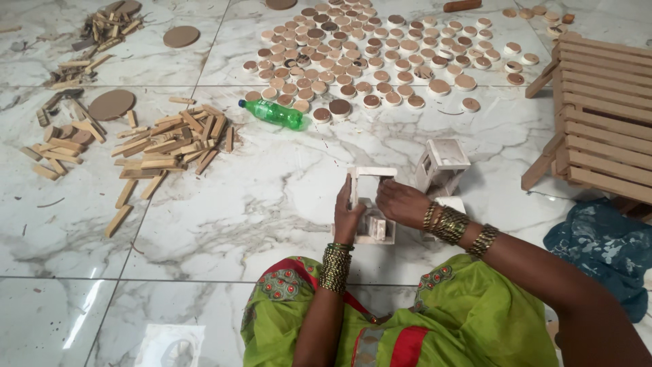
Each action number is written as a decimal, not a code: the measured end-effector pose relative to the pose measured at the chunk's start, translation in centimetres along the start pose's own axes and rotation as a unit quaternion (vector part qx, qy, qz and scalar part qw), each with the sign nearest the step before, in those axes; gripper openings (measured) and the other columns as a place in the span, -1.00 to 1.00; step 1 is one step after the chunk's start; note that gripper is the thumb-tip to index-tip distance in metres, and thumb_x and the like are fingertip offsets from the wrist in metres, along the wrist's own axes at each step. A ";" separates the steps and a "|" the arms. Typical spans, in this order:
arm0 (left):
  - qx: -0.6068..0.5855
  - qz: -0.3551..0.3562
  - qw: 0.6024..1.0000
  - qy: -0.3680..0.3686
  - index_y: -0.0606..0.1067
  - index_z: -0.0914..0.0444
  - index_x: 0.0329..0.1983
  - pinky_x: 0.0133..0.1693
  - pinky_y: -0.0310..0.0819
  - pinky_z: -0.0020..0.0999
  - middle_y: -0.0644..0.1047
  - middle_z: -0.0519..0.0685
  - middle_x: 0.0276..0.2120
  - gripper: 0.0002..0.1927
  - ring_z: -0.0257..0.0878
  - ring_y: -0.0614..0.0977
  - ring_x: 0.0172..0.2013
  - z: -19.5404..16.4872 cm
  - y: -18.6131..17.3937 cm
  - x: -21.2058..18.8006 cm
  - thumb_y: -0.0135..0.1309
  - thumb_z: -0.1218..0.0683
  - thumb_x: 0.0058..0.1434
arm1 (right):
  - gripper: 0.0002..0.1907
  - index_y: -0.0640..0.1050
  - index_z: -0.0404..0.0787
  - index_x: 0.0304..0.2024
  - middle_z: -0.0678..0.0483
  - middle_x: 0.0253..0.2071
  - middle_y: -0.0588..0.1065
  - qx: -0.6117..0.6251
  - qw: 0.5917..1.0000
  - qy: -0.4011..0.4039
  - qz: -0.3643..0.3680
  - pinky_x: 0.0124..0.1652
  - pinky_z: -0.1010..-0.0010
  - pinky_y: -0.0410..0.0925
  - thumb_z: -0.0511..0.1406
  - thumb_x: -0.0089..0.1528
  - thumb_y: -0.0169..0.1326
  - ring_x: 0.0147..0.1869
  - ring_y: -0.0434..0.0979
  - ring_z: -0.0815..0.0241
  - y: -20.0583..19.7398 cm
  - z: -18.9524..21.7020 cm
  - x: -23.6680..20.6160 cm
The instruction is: The person sits on the floor and assembles small wooden boxes by hand, fitting rectangular pieces into slots and aligning them to form box structures. The person handles multiple box components and adjusts their positions to complete the assembly.
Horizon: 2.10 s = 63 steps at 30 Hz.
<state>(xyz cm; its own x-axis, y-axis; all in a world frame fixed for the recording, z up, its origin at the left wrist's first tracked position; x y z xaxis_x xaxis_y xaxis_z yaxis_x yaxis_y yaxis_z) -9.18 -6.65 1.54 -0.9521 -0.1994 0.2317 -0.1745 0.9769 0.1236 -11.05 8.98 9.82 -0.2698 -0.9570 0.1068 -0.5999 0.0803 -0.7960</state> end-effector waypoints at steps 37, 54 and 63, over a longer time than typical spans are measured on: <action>-0.014 0.004 1.000 -0.008 0.14 0.12 0.55 0.27 0.32 -0.33 0.38 0.10 0.37 -0.15 -0.15 0.47 0.28 -0.4 -2.5 0.0 0.01 0.29 0.15 | -0.52 0.53 -0.35 0.19 -0.18 0.04 0.61 0.754 0.378 0.502 -0.191 -0.07 0.24 0.58 -0.34 0.23 0.23 -0.08 0.66 0.05 2.5 2.7 -3.8; -0.006 0.012 1.000 -0.013 0.21 0.14 0.53 0.28 0.31 -0.31 0.40 0.11 0.35 -0.12 -0.12 0.46 0.28 0.9 -1.1 -0.5 0.01 0.35 0.06 | -0.43 0.45 -0.43 0.25 -0.01 -0.28 0.53 0.716 0.416 0.511 -0.233 -0.59 0.51 0.40 -0.61 0.16 -0.02 -0.40 0.71 0.08 3.4 0.8 -4.6; -0.038 0.027 0.999 -0.025 0.17 0.12 0.53 0.28 0.31 -0.29 0.40 0.07 0.33 -0.09 -0.14 0.45 0.27 0.5 -1.1 -0.2 -0.01 0.34 0.03 | -0.56 0.50 -0.32 0.25 0.01 -0.33 0.60 0.629 0.519 0.556 -0.158 -0.65 0.58 0.30 -0.49 0.30 0.03 -0.46 0.66 0.22 2.9 0.4 -4.0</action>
<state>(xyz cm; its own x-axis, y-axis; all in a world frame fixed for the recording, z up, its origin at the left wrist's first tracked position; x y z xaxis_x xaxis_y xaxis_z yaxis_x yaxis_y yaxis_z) -8.93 -7.60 0.88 -0.9712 -0.1405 0.1927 -0.1044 0.9770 0.1859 -11.43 12.90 6.85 -0.9958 -0.0573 0.0710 0.0318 -0.9474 -0.3186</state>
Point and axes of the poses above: each hand's wrist, its own x-axis towards the middle knuckle, its own y-axis out of the palm, z = x × y, the point moved 3 cm from there along x, towards the middle knuckle
